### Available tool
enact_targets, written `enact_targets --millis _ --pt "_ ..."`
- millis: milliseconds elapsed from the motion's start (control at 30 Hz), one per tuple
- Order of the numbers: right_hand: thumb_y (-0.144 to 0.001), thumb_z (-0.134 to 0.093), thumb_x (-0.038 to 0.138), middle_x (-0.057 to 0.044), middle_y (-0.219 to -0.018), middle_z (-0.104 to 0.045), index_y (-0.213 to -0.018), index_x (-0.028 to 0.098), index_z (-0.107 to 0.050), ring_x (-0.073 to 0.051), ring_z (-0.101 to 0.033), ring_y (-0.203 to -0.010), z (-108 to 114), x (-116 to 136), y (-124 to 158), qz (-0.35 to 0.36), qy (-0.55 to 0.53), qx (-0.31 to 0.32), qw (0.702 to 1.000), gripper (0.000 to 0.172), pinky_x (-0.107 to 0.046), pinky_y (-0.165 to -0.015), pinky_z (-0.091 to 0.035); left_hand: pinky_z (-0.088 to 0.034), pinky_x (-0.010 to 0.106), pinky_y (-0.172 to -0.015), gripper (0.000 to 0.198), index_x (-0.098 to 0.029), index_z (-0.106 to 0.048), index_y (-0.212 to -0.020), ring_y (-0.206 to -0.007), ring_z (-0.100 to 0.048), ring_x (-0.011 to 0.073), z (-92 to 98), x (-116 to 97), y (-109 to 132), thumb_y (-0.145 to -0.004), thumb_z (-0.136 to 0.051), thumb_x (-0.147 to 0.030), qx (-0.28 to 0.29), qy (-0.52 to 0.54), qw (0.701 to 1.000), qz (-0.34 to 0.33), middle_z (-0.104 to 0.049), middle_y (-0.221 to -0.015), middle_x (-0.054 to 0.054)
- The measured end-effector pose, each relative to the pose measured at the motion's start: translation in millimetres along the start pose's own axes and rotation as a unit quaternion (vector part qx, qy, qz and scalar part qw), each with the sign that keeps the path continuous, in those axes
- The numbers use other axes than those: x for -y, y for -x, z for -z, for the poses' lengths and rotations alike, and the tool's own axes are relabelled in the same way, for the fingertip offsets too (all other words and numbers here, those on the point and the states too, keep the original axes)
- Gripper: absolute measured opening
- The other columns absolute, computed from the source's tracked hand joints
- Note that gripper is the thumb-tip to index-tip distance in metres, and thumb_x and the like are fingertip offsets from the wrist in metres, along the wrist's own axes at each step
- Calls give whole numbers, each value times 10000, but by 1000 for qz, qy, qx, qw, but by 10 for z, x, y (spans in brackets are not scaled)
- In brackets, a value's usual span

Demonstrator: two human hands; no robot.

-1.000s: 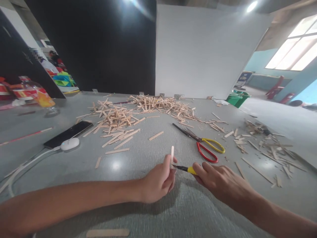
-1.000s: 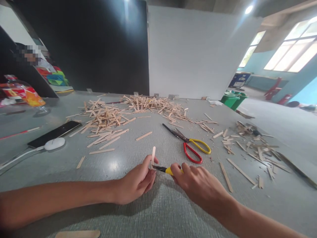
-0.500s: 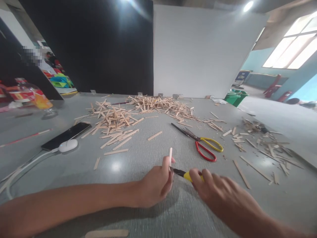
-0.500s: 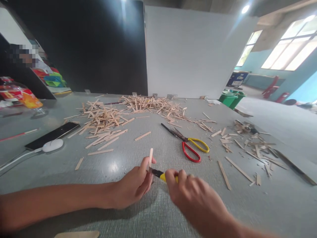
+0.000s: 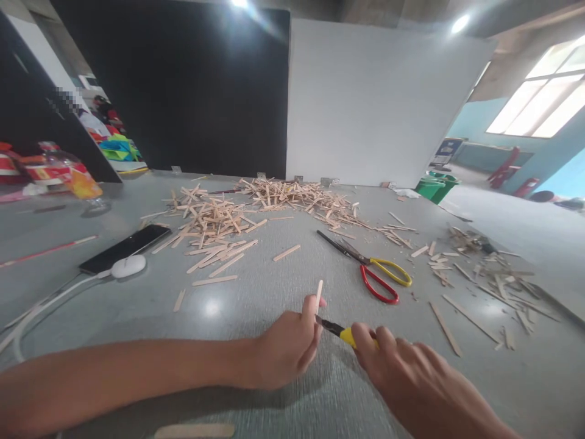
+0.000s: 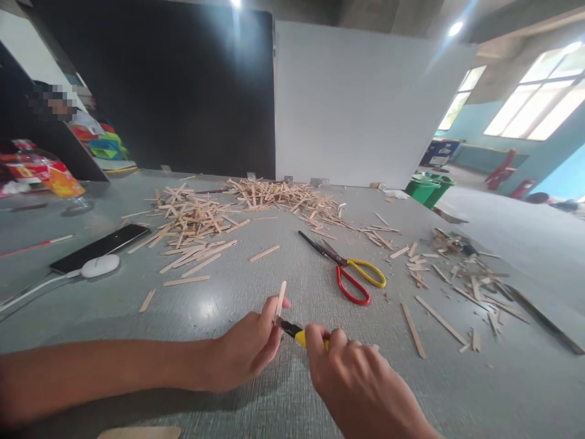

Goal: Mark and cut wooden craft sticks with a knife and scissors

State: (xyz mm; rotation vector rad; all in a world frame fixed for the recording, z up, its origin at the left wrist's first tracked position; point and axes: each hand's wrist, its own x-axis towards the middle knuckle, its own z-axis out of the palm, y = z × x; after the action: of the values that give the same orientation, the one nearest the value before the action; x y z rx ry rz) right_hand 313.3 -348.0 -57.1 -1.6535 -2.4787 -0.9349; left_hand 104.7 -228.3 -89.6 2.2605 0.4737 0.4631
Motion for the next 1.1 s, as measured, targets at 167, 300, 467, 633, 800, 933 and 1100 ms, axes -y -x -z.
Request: enact_targets --millis 167,300,467,633,800,933,1100 --pt "-1026 -316 56 20 -678 -590 -1009 187 -508 -163 -617 -477 -293 -241 -78 94 -47 -64 992 233 -312 -437 -383 -321 277 -541 272 -174 -300 -1302 -501 -459 141 -3 -16 17 -1038 -351 -215 -6 -10 1000 -10 -486 -649 -70" --pt "-1052 -338 108 15 -684 -585 -976 194 -519 -156 -606 -473 -338 -202 -100 82 -33 -59 994 215 -305 -431 -406 -321 276 -551 272 -172 -276 -1313 -513 -455 140 7 3 28 -1049 -332 -209 -15 -2 1000 -7 -476 -654 -73" --pt "-889 -474 -17 5 -682 -568 -1037 156 -574 -174 -621 -459 -98 89 -10 -10 36 -4 999 249 -299 -406 -417 -330 264 -546 243 -178 -271 -1301 -506 -460 132 18 13 28 -1078 -319 -262 -6 30 1000 -4 -481 -648 -82" --pt "-1087 -343 198 -11 -699 -628 -1034 185 -565 -193 -650 -483 -109 13 -57 -26 -97 -41 994 228 -306 -399 -435 -395 260 -573 313 -152 -240 -1370 -518 -454 128 71 -52 10 -1112 -261 -328 9 86 996 12 -482 -645 -86" --pt "-1104 -263 374 -67 -827 -746 -913 239 -620 -204 -729 -678 126 17 -93 -92 -365 57 925 427 -291 -543 -537 -432 270 -630 457 -154 -242 -1436 -582 -476 133 122 -102 5 -1124 -247 -488 41 134 990 29 -535 -703 -52" --pt "-1073 -316 521 -8 -664 -665 -780 243 -553 -141 -593 -473 231 -5 -168 -272 -518 246 773 468 -252 -456 -454 -418 252 -588 474 -174 -249 -1426 -577 -462 123 114 -102 5 -1121 -212 -536 32 173 984 20 -574 -758 -26" --pt "-1049 -384 552 -5 -630 -633 -776 241 -575 -164 -570 -542 168 -28 -209 -277 -499 256 780 455 -290 -563 -438 -394 229 -488 471 -187 -228 -1423 -472 -438 82 81 -112 -1 -1120 -185 -544 45 223 973 50 -631 -858 13"
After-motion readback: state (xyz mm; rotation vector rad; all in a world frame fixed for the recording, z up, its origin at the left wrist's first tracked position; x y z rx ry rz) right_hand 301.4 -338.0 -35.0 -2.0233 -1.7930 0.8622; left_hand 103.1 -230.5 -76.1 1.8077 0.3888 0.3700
